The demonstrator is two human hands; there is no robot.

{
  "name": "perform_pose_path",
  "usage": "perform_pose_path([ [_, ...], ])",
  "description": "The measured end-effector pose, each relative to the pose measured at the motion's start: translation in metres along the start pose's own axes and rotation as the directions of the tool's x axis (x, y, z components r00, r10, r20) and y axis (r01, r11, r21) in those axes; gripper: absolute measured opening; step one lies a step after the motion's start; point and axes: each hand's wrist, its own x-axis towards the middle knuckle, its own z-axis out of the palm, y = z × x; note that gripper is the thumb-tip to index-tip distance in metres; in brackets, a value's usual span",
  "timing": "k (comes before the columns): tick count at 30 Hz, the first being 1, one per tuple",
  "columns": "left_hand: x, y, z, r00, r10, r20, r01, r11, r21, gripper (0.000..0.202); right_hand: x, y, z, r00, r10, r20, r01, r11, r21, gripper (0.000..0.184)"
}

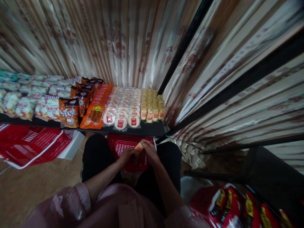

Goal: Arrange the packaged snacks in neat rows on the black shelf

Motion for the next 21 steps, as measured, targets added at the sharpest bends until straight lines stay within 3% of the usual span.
perform_pose_path([
  [4,0.007,0.001,0.007,0.997,0.068,-0.03,-0.069,0.997,-0.038,0.023,-0.002,-0.012,0.001,0.999,0.012,0.03,-0.013,0.999,0.041,0.058],
  [11,0.01,0.013,0.016,0.986,0.146,-0.085,-0.152,0.986,-0.064,0.024,-0.005,-0.03,0.003,0.993,-0.098,0.071,0.1,0.995,-0.025,0.05],
  [21,0.018,0.051,0.021,0.979,0.145,-0.143,-0.156,0.985,-0.071,0.034,-0.002,-0.026,0.005,0.958,-0.274,0.078,0.283,0.95,-0.135,0.034],
])
